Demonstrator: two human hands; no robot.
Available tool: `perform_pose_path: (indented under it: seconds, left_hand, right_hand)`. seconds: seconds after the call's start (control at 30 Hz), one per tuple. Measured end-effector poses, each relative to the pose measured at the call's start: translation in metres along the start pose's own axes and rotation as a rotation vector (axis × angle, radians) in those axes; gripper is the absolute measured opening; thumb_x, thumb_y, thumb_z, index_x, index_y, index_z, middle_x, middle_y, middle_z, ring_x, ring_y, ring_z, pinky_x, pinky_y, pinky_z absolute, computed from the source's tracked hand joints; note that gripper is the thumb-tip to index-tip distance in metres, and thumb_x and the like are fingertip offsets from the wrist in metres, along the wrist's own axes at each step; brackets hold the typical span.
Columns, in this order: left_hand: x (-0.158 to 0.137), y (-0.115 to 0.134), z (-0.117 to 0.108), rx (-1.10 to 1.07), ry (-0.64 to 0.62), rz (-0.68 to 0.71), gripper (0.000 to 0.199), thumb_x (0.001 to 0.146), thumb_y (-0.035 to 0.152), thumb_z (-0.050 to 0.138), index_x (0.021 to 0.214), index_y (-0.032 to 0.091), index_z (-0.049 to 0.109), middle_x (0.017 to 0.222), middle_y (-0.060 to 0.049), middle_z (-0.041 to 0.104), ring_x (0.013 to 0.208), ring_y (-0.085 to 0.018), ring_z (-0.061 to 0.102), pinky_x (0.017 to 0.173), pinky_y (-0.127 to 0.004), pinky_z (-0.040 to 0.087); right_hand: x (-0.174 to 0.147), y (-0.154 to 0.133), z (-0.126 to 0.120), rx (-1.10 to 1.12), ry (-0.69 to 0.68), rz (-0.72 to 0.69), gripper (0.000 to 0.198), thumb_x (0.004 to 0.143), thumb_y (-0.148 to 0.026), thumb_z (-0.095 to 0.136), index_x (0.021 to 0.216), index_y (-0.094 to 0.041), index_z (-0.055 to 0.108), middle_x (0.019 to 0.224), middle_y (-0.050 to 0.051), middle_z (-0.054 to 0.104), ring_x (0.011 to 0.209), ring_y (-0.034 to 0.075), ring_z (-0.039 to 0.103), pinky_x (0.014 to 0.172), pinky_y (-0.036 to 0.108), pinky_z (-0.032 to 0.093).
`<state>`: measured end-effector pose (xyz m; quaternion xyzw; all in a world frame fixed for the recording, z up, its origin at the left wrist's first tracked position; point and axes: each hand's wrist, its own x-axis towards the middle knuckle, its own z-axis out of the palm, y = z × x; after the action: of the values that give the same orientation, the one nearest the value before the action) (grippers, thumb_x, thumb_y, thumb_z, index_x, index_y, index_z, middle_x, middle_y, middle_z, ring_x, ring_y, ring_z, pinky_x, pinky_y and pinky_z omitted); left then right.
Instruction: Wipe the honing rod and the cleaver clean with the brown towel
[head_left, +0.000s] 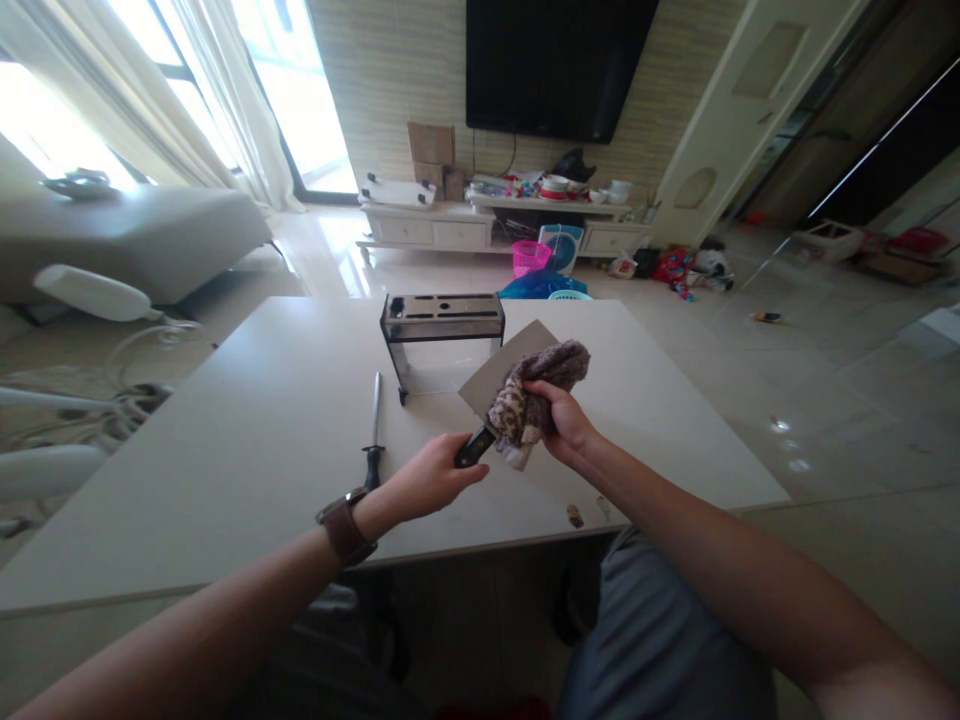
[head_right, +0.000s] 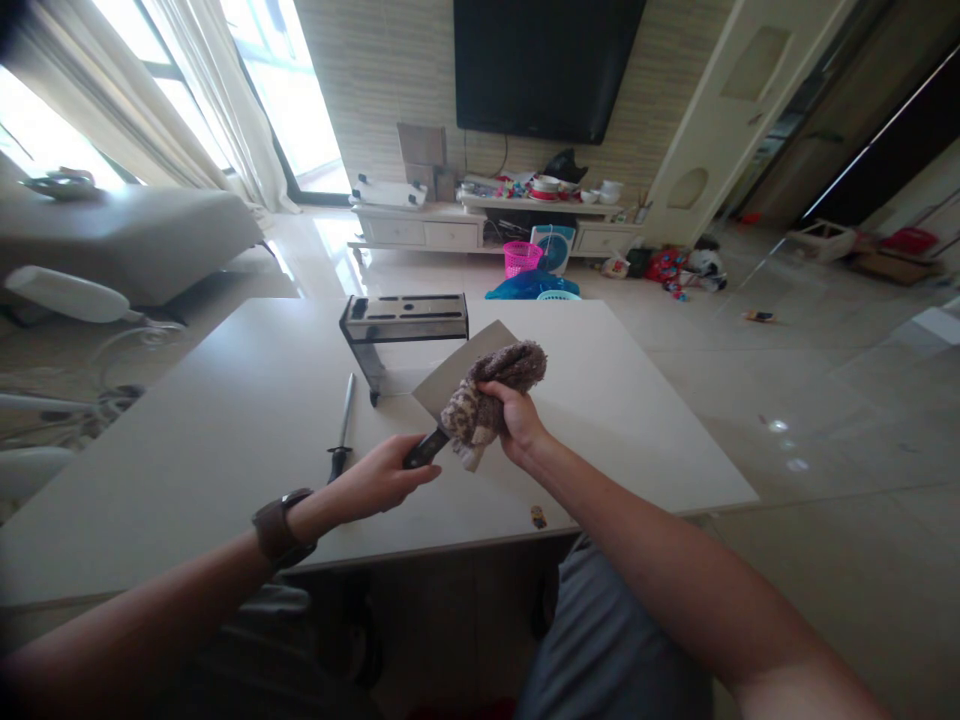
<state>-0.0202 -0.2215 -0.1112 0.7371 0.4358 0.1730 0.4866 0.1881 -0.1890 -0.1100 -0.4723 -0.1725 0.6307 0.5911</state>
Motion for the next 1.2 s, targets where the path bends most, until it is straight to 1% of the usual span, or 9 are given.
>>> perform_pose_path:
  seconds: [0.23,0.4,0.63,0.83,1.0,1.2]
  left_hand:
    - [-0.0021,0.0061,-0.0013,-0.015,-0.004,-0.014,0.021,0.084,0.038,0.063,0.076,0.021,0.053,0.059,0.006,0.047,0.051,-0.011,0.041,0.050,-0.025,0.028]
    - [-0.0017,0.0046,-0.0007,-0.014,-0.007,-0.021,0.021,0.084,0.038,0.063,0.077,0.021,0.053,0.059,0.006,0.048,0.050,-0.011,0.042,0.050,-0.025,0.028]
    - [-0.0009,0.0031,-0.0011,0.010,-0.007,-0.009,0.021,0.086,0.038,0.062,0.078,0.021,0.053,0.058,0.006,0.047,0.050,-0.011,0.042,0.050,-0.025,0.028]
    - [-0.0011,0.0034,-0.0013,0.002,-0.008,-0.019,0.022,0.085,0.039,0.063,0.079,0.020,0.054,0.059,0.006,0.047,0.050,-0.011,0.042,0.049,-0.025,0.028]
    - [-0.0015,0.0040,-0.0015,-0.023,-0.018,-0.030,0.021,0.084,0.039,0.063,0.080,0.020,0.055,0.059,0.006,0.047,0.050,-0.012,0.041,0.049,-0.025,0.028]
    - [-0.0019,0.0049,-0.0005,-0.038,0.003,-0.034,0.022,0.083,0.040,0.064,0.079,0.020,0.056,0.059,0.005,0.047,0.050,-0.011,0.041,0.049,-0.025,0.027]
  right_hand:
    - [0.0023,0.0012,-0.0020,0.000,-0.008,-0.016,0.012,0.077,-0.013,0.071,0.087,-0.018,0.075,0.079,-0.001,0.081,0.069,0.015,0.073,0.075,0.027,0.064]
    - [0.0023,0.0011,-0.0022,-0.007,-0.005,-0.010,0.012,0.078,-0.013,0.072,0.088,-0.018,0.075,0.081,0.000,0.081,0.070,0.016,0.074,0.076,0.028,0.064]
    - [-0.0015,-0.0014,0.0016,0.001,0.016,0.003,0.012,0.078,-0.011,0.069,0.086,-0.018,0.076,0.077,-0.001,0.080,0.066,0.014,0.072,0.070,0.025,0.063]
    - [0.0010,0.0006,-0.0010,-0.003,0.003,-0.006,0.013,0.078,-0.012,0.071,0.088,-0.018,0.076,0.081,-0.001,0.081,0.070,0.015,0.074,0.073,0.027,0.063]
    - [0.0024,0.0020,-0.0017,-0.001,0.008,-0.005,0.012,0.077,-0.013,0.071,0.088,-0.017,0.076,0.080,0.000,0.081,0.068,0.015,0.073,0.071,0.026,0.063]
    - [0.0040,0.0026,-0.0034,-0.012,-0.008,-0.011,0.014,0.078,-0.014,0.072,0.090,-0.018,0.076,0.083,0.000,0.082,0.070,0.016,0.074,0.073,0.027,0.064]
